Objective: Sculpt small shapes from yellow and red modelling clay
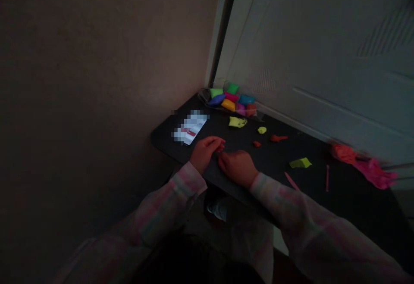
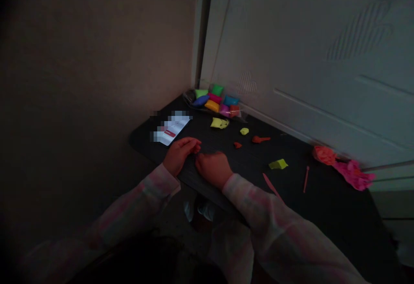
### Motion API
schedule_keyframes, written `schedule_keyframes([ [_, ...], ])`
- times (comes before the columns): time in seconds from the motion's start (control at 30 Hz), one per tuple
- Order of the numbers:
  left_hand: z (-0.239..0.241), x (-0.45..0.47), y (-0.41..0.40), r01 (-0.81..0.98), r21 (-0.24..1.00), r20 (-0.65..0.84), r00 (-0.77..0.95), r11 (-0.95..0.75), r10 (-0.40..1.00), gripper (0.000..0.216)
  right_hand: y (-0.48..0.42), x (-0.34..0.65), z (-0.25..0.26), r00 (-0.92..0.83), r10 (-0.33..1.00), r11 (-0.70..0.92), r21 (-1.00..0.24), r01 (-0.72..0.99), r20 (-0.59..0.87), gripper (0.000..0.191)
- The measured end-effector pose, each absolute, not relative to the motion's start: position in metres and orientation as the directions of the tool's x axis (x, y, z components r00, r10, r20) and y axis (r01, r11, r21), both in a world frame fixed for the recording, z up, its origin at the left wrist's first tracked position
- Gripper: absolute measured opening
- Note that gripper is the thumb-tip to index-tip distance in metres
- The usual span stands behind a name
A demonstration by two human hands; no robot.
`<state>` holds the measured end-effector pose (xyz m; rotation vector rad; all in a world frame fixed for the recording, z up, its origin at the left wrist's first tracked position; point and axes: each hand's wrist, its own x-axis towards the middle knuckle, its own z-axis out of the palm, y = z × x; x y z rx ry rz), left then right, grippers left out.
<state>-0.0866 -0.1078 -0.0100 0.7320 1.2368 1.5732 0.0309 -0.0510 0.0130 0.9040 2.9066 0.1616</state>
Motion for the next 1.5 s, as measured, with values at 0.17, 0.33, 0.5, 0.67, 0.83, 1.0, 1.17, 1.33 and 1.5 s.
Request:
schedule_keyframes([
  [0.17,-0.008,-0.086,-0.109,-0.32,0.947,-0.1,-0.369,-0.026,0.924,0.016,-0.047,0.028,0.013,-0.766,0.642,0.758,0.166,0.631,-0.022,0.036],
  [0.33,-0.009,-0.086,-0.109,-0.311,0.95,-0.092,-0.374,-0.031,0.923,0.017,-0.051,0.026,0.013,-0.84,0.538,0.84,0.128,0.528,-0.069,0.033],
  [0.5,-0.011,-0.087,-0.108,-0.333,0.941,-0.086,-0.387,-0.052,0.918,0.017,-0.047,0.025,0.014,-0.772,0.635,0.765,0.165,0.623,-0.031,0.037],
  [0.67,-0.011,-0.086,-0.108,-0.317,0.947,-0.082,-0.379,-0.046,0.922,0.017,-0.051,0.023,0.014,-0.835,0.543,0.838,0.122,0.532,-0.086,0.032],
  [0.83,-0.016,-0.087,-0.107,-0.348,0.931,-0.073,-0.478,-0.113,0.875,0.016,-0.046,0.022,0.013,-0.769,0.637,0.766,0.144,0.626,-0.048,0.039],
  [1.0,-0.018,-0.087,-0.106,-0.382,0.912,-0.07,-0.508,-0.151,0.859,0.013,-0.046,0.02,0.013,-0.81,0.583,0.81,0.111,0.575,-0.064,0.034],
  [1.17,-0.018,-0.087,-0.107,-0.371,0.916,-0.07,-0.519,-0.151,0.852,0.014,-0.052,0.019,0.013,-0.784,0.62,0.781,0.12,0.613,-0.032,0.036],
  [1.33,-0.02,-0.088,-0.107,-0.374,0.917,-0.074,-0.502,-0.139,0.862,0.013,-0.061,0.016,0.009,-0.805,0.592,0.805,0.072,0.589,-0.031,0.032],
  [1.5,-0.019,-0.088,-0.107,-0.392,0.906,-0.066,-0.502,-0.159,0.862,0.013,-0.026,0.026,0.025,-0.658,0.751,0.658,0.016,0.753,0.06,0.042],
])
